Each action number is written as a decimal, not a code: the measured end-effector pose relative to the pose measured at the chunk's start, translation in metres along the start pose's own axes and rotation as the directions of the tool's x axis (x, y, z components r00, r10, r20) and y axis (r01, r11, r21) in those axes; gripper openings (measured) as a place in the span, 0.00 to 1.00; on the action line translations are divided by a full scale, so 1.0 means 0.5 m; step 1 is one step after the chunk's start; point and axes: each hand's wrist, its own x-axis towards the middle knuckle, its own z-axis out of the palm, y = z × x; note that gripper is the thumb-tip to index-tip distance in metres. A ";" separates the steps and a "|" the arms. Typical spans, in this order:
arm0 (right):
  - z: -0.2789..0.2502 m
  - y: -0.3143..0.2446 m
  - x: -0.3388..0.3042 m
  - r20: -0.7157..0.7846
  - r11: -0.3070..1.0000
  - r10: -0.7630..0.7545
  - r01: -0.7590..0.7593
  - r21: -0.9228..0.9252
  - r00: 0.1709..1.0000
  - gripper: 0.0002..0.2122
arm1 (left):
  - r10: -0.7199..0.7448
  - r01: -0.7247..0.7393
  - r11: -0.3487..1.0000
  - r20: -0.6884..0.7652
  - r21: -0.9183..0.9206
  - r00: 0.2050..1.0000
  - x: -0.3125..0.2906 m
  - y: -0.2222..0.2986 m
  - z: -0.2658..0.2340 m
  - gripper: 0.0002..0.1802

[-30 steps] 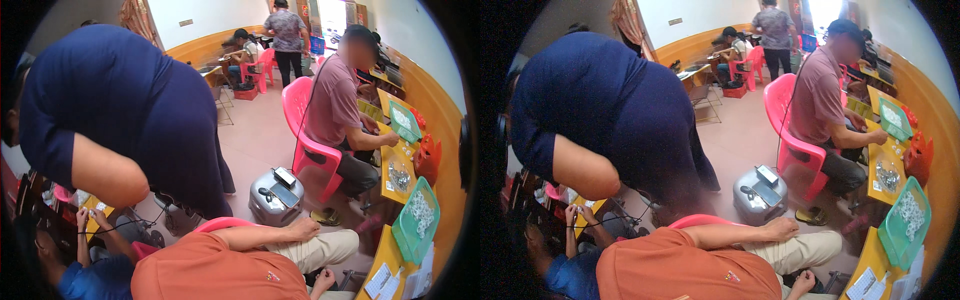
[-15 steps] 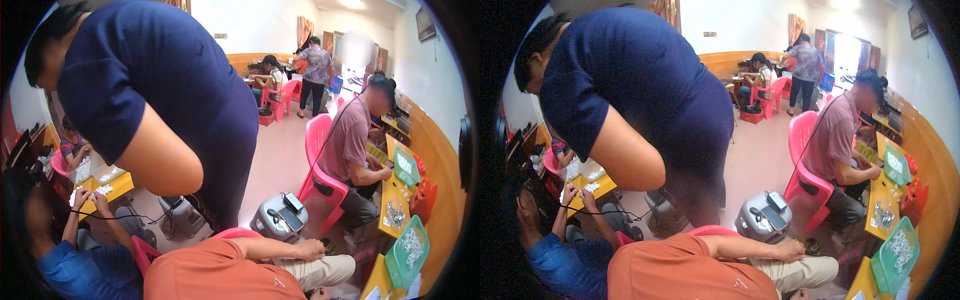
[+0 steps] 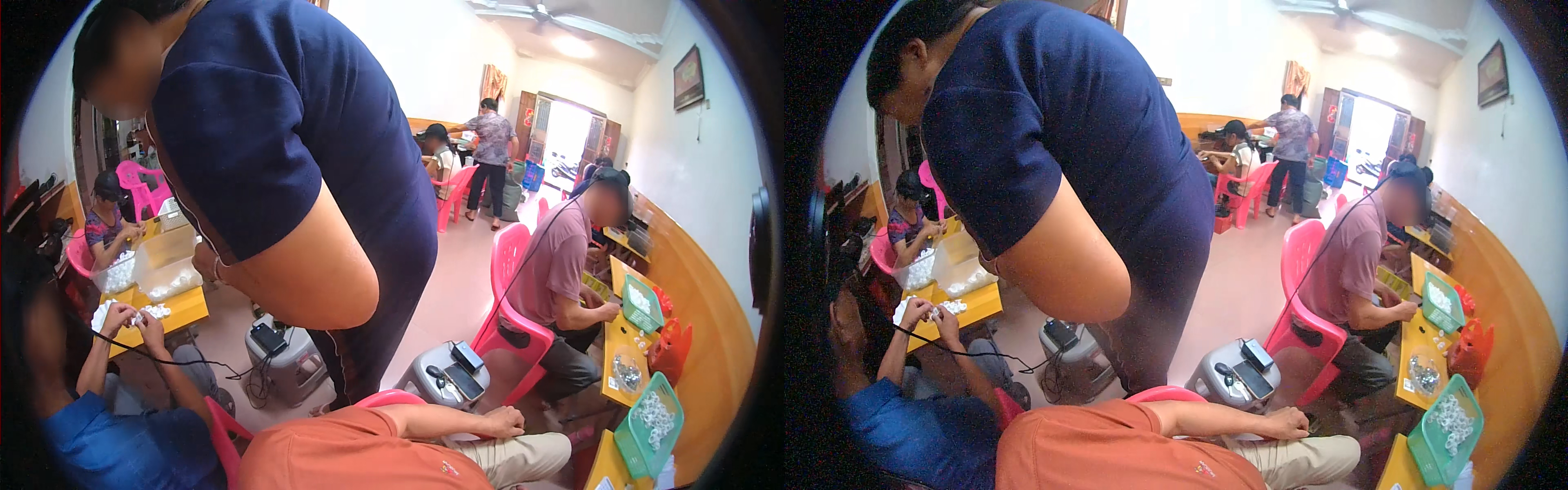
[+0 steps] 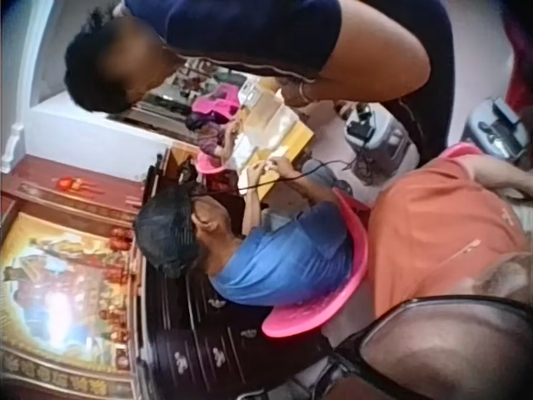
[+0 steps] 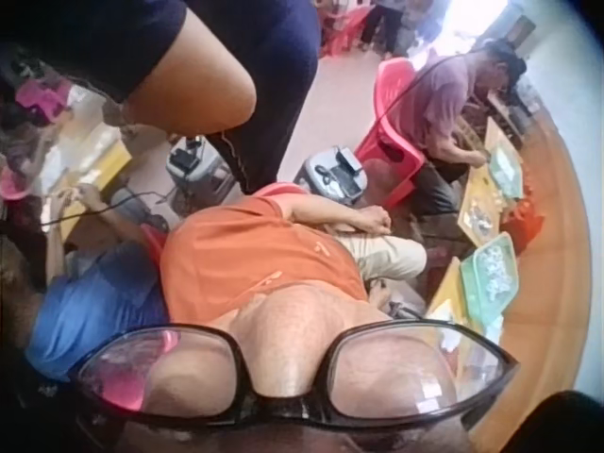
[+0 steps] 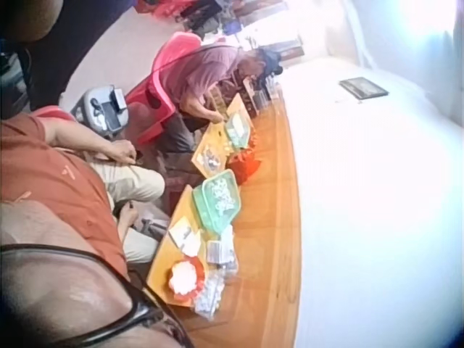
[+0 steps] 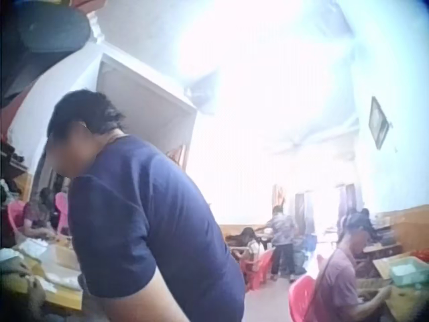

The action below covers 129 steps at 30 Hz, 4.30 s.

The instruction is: Assembling small white plastic components by hand at a workbench.

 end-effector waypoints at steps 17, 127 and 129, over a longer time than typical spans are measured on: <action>-0.024 -0.022 -0.004 -0.045 0.999 0.017 -0.019 -0.044 0.999 0.11 | -0.008 0.004 0.998 0.064 0.061 0.998 0.004 0.026 -0.007 0.13; -0.138 -0.040 0.019 -0.255 0.784 0.620 -0.596 0.172 0.742 0.07 | -0.250 0.256 0.963 0.618 0.081 0.745 0.220 0.025 0.122 0.16; -0.159 -0.095 -0.047 -0.308 0.735 0.620 -0.672 -0.095 0.722 0.06 | -0.247 0.285 0.958 0.621 0.039 0.744 0.220 0.026 0.124 0.17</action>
